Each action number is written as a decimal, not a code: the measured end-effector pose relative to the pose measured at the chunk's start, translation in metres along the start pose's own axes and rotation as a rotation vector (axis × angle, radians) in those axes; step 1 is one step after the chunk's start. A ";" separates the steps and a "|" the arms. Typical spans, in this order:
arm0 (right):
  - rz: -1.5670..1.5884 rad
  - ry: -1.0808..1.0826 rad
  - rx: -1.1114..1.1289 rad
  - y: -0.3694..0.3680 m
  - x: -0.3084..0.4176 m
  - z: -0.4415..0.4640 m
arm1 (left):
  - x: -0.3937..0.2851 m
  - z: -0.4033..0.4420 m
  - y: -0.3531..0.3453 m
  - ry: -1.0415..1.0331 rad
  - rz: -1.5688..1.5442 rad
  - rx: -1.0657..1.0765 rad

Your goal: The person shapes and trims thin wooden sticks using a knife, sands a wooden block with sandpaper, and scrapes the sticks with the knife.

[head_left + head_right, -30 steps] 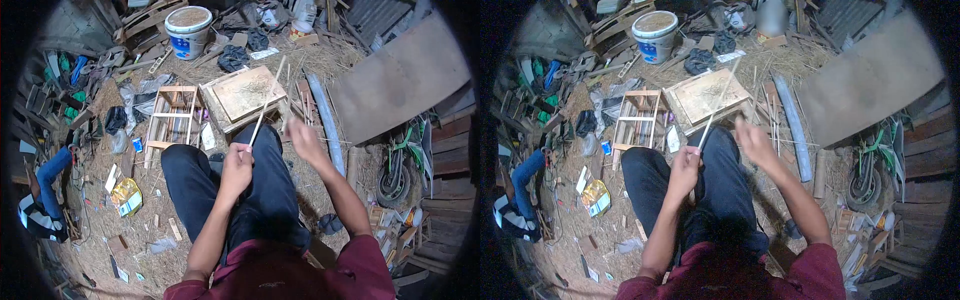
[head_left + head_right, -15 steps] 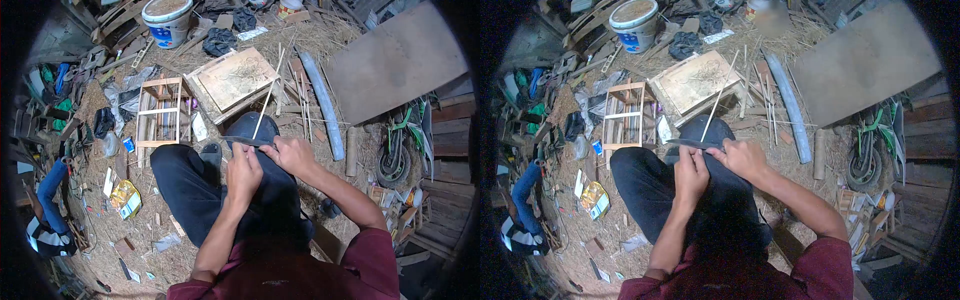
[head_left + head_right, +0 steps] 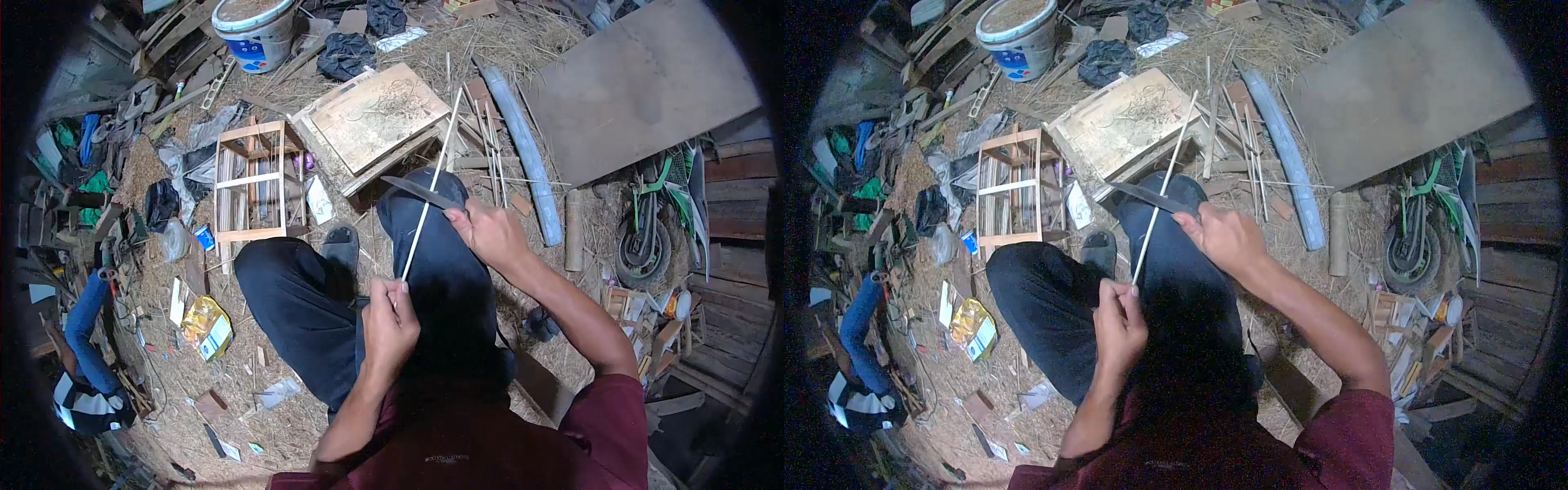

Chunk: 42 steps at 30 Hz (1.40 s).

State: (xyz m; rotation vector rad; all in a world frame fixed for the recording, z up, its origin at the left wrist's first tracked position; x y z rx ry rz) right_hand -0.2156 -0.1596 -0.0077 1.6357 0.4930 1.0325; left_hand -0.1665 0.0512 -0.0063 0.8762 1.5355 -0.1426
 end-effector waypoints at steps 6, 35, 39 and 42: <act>-0.048 0.127 0.057 0.002 0.011 -0.009 | -0.036 0.073 -0.024 -0.231 0.030 -0.025; -0.132 0.191 -0.007 0.000 0.030 -0.005 | -0.010 0.056 -0.020 -0.287 0.026 -0.148; -0.199 0.215 0.029 -0.002 0.035 -0.007 | -0.011 0.050 -0.013 -0.177 0.004 -0.072; -0.269 0.048 0.027 -0.001 0.013 0.018 | -0.006 0.017 -0.004 -0.135 0.038 -0.026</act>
Point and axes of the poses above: each hand's wrist, its own z-axis towards the middle knuckle, its own y-axis out of the back of the hand, x = y × z, the point moved 8 cm from there along z, towards the middle knuckle, and after that the axes turned 4 degrees about -y, right-handed, at the moved point
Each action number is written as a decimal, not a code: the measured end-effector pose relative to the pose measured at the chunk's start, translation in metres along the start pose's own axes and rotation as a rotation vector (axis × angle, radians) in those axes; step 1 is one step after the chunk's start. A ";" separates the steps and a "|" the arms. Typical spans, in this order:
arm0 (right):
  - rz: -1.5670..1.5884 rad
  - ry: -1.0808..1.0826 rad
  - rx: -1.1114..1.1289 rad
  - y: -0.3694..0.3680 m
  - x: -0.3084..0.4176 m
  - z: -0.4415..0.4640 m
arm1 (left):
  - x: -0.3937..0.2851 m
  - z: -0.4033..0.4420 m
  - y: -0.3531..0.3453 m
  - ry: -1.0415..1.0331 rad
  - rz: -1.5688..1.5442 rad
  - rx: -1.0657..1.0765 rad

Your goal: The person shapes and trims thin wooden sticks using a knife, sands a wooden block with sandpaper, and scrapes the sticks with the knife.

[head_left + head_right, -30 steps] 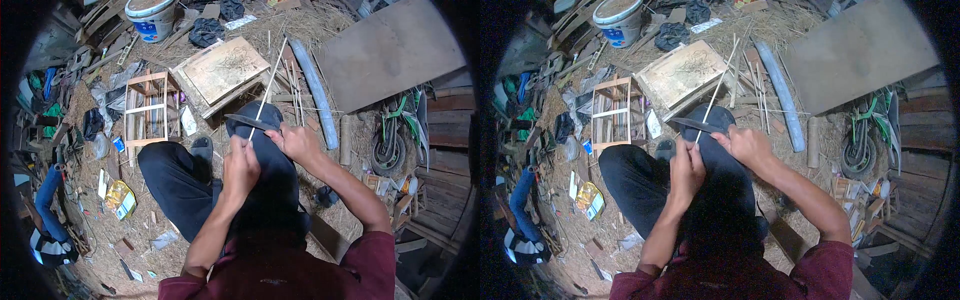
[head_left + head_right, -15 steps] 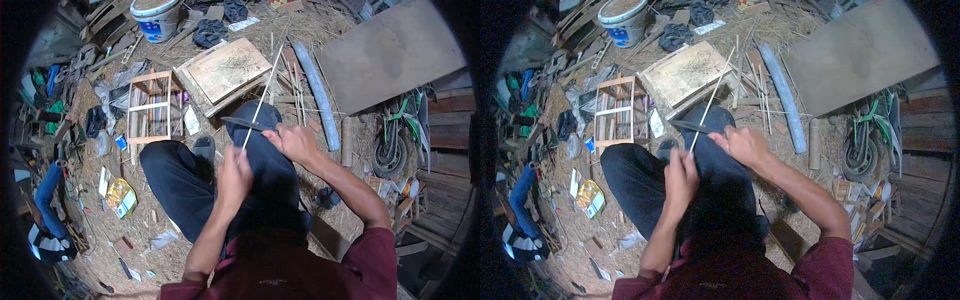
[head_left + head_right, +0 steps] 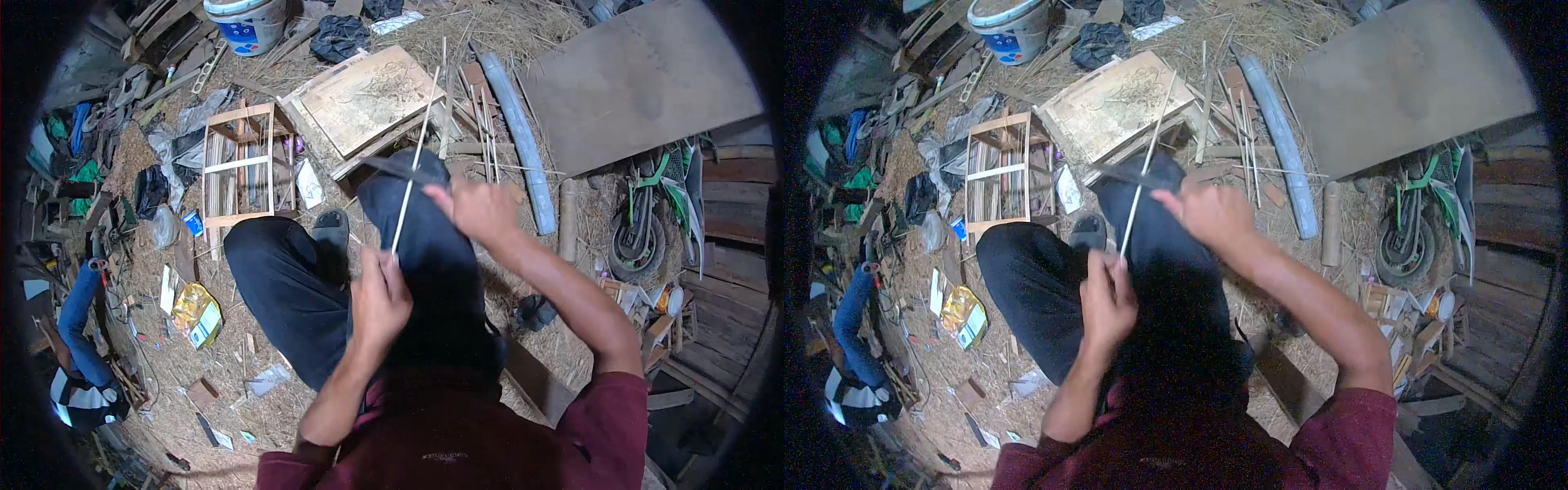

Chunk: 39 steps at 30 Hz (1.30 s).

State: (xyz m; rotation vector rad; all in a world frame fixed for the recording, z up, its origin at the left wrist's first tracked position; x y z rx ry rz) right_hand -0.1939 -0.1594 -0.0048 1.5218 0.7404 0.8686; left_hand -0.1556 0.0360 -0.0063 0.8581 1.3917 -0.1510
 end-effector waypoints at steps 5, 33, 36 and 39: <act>0.080 -0.051 0.024 0.010 -0.006 -0.004 | 0.021 -0.043 0.018 0.126 -0.023 -0.064; 0.441 -0.021 -0.097 0.001 0.013 -0.015 | 0.010 0.023 -0.017 0.169 -0.277 -0.027; 0.407 -0.049 -0.005 0.004 0.012 -0.014 | 0.017 0.013 -0.015 0.200 -0.264 0.019; 0.350 -0.015 0.093 0.002 0.010 -0.013 | 0.013 0.021 -0.018 0.101 -0.209 -0.011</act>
Point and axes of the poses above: each hand's wrist, its own z-axis towards the middle knuckle, its own y-axis out of the back of the hand, x = y × z, the point moved 8 cm from there along z, towards the middle knuckle, and after that the axes turned 4 degrees about -y, right-handed, at the moved point
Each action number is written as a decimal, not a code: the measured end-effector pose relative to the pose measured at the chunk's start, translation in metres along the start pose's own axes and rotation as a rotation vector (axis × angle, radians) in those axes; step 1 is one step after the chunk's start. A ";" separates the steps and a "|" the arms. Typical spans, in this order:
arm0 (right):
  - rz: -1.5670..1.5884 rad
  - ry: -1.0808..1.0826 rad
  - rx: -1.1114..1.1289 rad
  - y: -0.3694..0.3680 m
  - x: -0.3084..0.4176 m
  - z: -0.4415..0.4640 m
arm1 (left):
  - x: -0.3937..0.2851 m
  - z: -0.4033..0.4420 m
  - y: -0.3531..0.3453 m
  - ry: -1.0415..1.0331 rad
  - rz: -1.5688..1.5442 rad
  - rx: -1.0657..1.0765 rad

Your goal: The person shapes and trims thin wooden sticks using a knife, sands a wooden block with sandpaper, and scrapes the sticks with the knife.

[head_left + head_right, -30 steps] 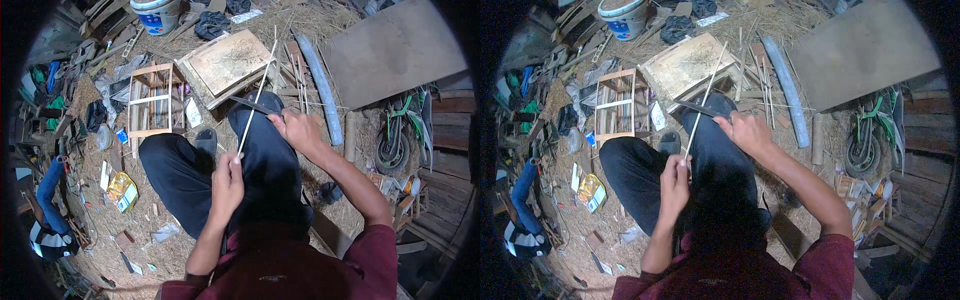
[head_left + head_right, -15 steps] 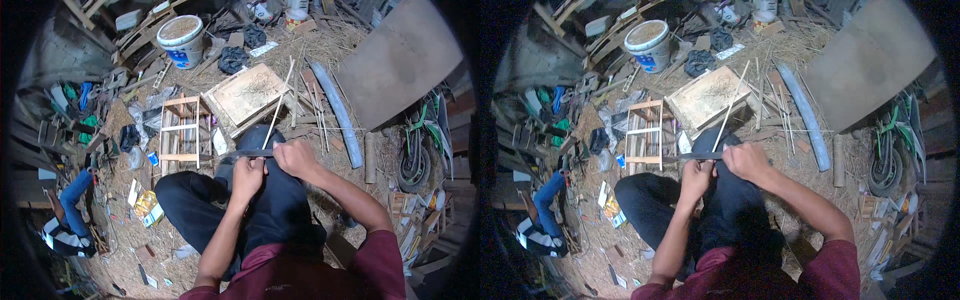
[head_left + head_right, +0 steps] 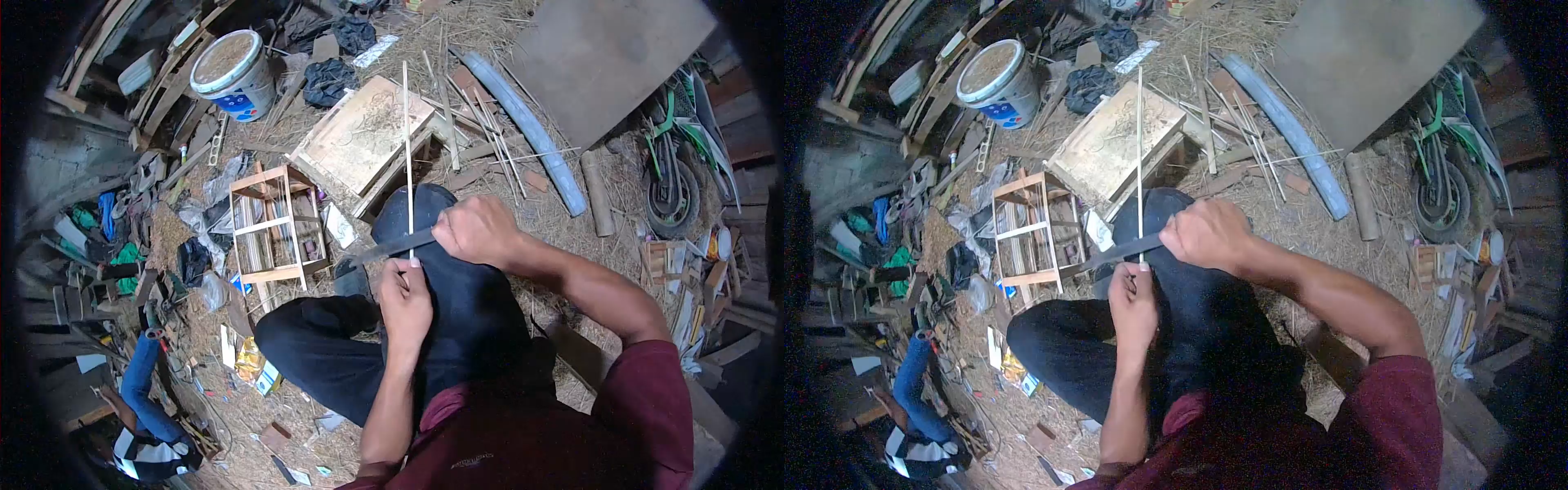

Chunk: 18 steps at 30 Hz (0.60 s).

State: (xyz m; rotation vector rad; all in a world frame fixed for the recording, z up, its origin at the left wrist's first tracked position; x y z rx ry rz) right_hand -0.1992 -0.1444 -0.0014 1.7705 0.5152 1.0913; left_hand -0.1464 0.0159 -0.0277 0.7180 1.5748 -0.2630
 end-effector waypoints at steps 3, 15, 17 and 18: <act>-0.009 -0.002 0.003 0.003 -0.011 -0.006 | -0.017 0.014 -0.009 0.052 0.070 0.032; -0.162 -0.069 -0.048 0.015 -0.031 -0.043 | -0.005 -0.034 -0.031 0.101 0.061 0.179; -0.185 -0.078 -0.054 0.011 -0.033 -0.045 | -0.003 -0.039 -0.028 0.128 0.047 0.177; -0.187 -0.089 -0.048 0.010 -0.033 -0.045 | 0.000 -0.041 -0.026 0.139 0.039 0.171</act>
Point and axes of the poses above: each hand's wrist, its own z-axis towards the middle knuckle, its own y-axis out of the back of the hand, x = y × z, the point moved 8 cm from there along z, towards the middle knuckle, and after that the axes turned 4 degrees about -y, right-handed, at the moved point
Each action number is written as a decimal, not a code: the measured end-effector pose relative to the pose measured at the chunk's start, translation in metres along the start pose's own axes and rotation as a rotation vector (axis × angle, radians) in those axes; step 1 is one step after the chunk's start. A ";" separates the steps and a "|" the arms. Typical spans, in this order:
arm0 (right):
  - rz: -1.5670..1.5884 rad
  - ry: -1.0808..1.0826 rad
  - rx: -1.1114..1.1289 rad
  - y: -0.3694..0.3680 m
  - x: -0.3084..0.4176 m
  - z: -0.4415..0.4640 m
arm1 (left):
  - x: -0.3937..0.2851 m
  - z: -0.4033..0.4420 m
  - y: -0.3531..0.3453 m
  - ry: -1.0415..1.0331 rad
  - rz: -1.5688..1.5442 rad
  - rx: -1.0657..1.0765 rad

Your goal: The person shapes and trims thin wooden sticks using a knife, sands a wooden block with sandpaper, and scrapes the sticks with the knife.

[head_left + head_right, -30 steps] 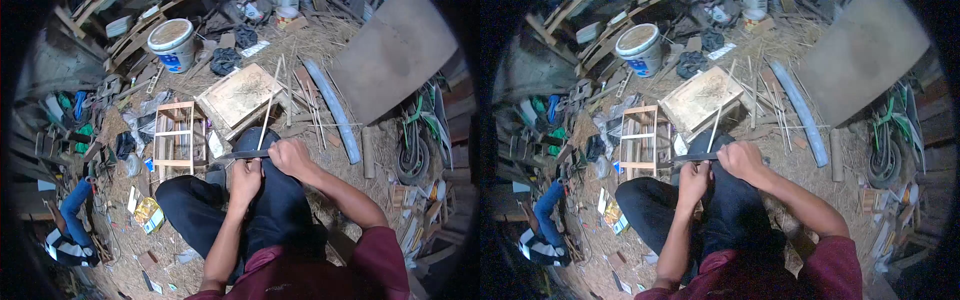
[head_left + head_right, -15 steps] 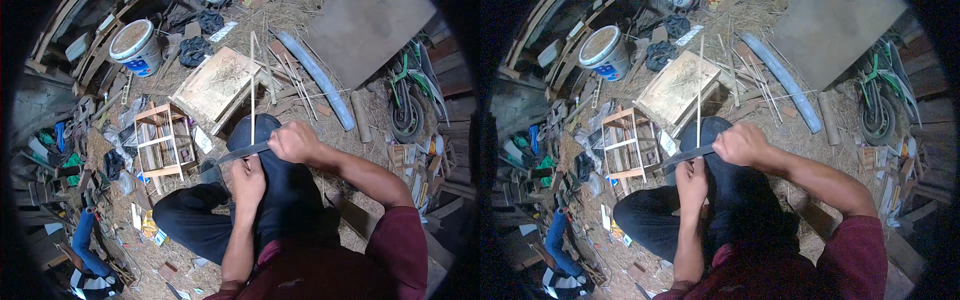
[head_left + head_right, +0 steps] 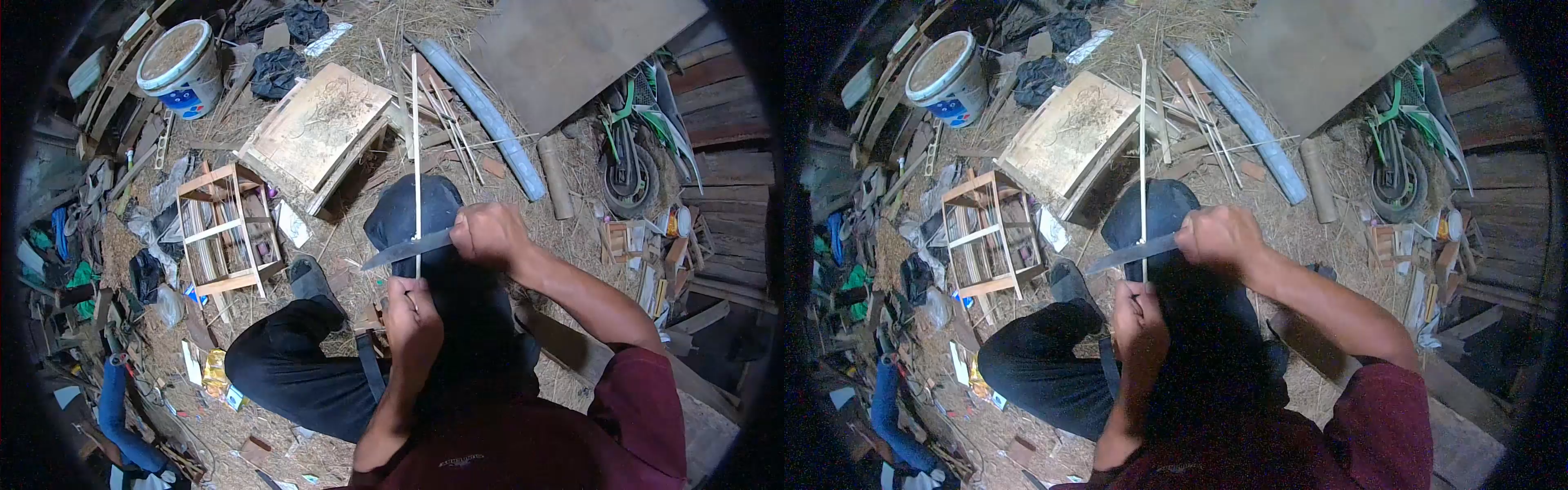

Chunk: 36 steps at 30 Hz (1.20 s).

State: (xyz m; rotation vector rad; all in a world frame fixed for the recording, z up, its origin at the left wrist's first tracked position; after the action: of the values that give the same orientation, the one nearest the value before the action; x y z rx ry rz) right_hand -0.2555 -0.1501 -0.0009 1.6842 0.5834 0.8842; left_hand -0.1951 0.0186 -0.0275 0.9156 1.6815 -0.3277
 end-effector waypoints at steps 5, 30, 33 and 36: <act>0.018 -0.007 -0.092 0.002 -0.003 0.009 | 0.016 -0.022 0.013 -0.062 0.014 -0.029; 0.130 -0.053 -0.168 0.006 -0.011 0.023 | -0.027 -0.005 0.009 -0.255 0.242 -0.084; 0.125 -0.110 -0.163 0.011 -0.012 0.020 | -0.018 -0.029 0.016 -0.216 0.255 -0.060; 0.121 -0.164 -0.173 0.013 -0.017 0.021 | -0.011 -0.055 0.025 -0.148 0.289 -0.017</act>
State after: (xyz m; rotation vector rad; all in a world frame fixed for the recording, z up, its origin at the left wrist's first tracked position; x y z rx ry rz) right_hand -0.2501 -0.1790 0.0045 1.6281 0.2879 0.8471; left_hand -0.2146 0.0659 0.0068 1.0793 1.3929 -0.1798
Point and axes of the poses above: each hand's wrist, its own z-axis towards the middle knuckle, its own y-axis out of the back of the hand, x = y × z, the point moved 8 cm from there along z, towards the middle knuckle, and after that the axes turned 4 degrees about -y, right-handed, at the moved point
